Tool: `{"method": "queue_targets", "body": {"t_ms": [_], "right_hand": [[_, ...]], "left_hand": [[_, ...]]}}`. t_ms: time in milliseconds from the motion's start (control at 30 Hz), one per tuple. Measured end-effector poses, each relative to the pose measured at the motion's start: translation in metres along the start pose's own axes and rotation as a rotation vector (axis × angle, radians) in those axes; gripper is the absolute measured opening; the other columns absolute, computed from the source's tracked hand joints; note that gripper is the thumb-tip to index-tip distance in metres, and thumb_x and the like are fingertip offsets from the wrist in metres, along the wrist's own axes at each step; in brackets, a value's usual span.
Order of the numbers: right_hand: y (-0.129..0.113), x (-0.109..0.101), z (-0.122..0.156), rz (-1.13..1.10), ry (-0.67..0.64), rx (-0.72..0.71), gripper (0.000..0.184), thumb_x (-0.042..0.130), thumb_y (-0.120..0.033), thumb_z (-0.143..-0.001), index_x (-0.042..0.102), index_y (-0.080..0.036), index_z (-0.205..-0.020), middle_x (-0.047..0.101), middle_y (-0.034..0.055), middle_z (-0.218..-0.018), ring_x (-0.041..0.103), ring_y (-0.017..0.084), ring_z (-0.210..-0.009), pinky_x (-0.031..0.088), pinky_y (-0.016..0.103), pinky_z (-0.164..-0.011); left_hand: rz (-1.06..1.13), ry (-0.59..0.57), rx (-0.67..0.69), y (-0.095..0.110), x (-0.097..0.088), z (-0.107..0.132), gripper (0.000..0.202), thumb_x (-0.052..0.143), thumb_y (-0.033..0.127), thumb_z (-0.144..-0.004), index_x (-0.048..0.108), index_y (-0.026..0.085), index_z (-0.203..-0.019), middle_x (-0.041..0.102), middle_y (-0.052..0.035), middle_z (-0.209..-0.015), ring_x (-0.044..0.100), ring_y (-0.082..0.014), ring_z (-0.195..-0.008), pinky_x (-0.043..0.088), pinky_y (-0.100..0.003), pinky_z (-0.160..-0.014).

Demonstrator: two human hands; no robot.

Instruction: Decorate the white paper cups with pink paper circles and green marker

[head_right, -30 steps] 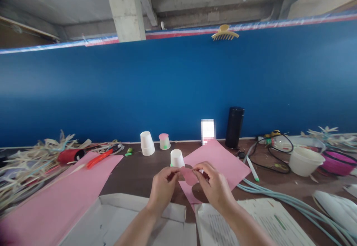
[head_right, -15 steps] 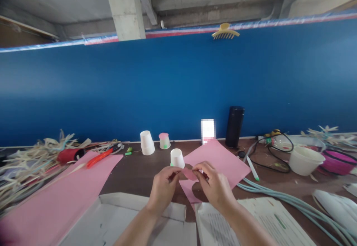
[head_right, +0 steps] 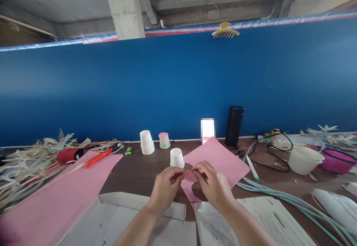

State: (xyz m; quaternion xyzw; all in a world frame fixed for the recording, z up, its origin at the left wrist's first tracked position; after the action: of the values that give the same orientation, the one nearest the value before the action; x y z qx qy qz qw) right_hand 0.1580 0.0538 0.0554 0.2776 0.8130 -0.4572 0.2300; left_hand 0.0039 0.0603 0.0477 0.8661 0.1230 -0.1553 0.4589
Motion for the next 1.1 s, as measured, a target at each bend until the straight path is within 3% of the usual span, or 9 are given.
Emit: {"method": "queue_targets", "body": {"t_ms": [300, 500, 600, 800, 967, 1100], "right_hand": [[0.001, 0.002, 0.000, 0.010, -0.005, 0.007, 0.015, 0.044, -0.034, -0.088, 0.057, -0.026, -0.087, 0.063, 0.0007, -0.091, 0.061, 0.015, -0.073, 0.047, 0.026, -0.067], [-0.001, 0.006, 0.002, 0.003, -0.029, -0.002, 0.016, 0.044, -0.034, -0.088, 0.057, -0.026, -0.088, 0.063, 0.0013, -0.091, 0.060, 0.015, -0.073, 0.046, 0.026, -0.063], [-0.001, 0.004, 0.003, -0.003, -0.018, 0.030, 0.016, 0.047, -0.036, -0.086, 0.056, -0.026, -0.094, 0.063, 0.0022, -0.093, 0.060, 0.014, -0.068, 0.047, 0.026, -0.059], [-0.004, 0.004, 0.002, -0.054, -0.048, 0.055, 0.027, 0.050, -0.041, -0.084, 0.056, -0.029, -0.107, 0.060, 0.0030, -0.104, 0.059, 0.016, -0.084, 0.048, 0.026, -0.065], [-0.009, 0.009, -0.001, -0.089, -0.050, -0.057, 0.022, 0.050, -0.040, -0.085, 0.065, -0.026, -0.093, 0.064, 0.0043, -0.092, 0.058, 0.019, -0.088, 0.048, 0.032, -0.076], [-0.015, 0.007, -0.001, -0.030, -0.022, -0.121, 0.019, 0.048, -0.035, -0.087, 0.063, -0.024, -0.083, 0.063, 0.0045, -0.084, 0.056, 0.021, -0.086, 0.046, 0.034, -0.074]], "left_hand": [[0.048, -0.038, -0.015, 0.002, 0.002, 0.000, 0.022, 0.059, 0.016, -0.076, 0.068, 0.026, -0.093, 0.065, 0.0005, -0.086, 0.059, -0.0110, -0.075, 0.047, -0.022, -0.071], [0.003, -0.004, -0.009, 0.000, 0.000, 0.001, 0.019, 0.058, 0.017, -0.078, 0.071, 0.028, -0.086, 0.065, 0.0004, -0.079, 0.058, -0.0120, -0.075, 0.046, -0.022, -0.069], [-0.005, -0.002, -0.011, 0.000, 0.000, 0.001, 0.020, 0.056, 0.016, -0.078, 0.072, 0.028, -0.084, 0.064, 0.0005, -0.078, 0.058, -0.0118, -0.074, 0.045, -0.022, -0.068], [-0.036, -0.009, 0.014, 0.001, 0.002, 0.000, 0.023, 0.055, 0.012, -0.078, 0.071, 0.026, -0.084, 0.064, 0.0003, -0.077, 0.056, -0.0114, -0.072, 0.044, -0.022, -0.067], [-0.113, -0.038, 0.075, 0.011, 0.002, 0.000, 0.021, 0.055, 0.014, -0.079, 0.070, 0.027, -0.085, 0.065, -0.0001, -0.078, 0.055, -0.0141, -0.078, 0.044, -0.025, -0.071], [-0.155, -0.035, 0.080, 0.013, 0.001, 0.000, 0.017, 0.056, 0.016, -0.079, 0.070, 0.026, -0.084, 0.065, -0.0004, -0.079, 0.054, -0.0150, -0.078, 0.043, -0.027, -0.071]]}}
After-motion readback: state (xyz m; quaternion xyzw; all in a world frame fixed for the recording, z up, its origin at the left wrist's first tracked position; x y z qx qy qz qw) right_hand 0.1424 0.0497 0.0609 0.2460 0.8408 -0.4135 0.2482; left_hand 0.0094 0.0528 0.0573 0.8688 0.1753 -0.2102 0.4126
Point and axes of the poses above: each hand's wrist, its own z-axis away from the middle knuckle, its own x-axis out of the palm, y = z × x, the point moved 8 cm from there along -z, towards the middle knuckle
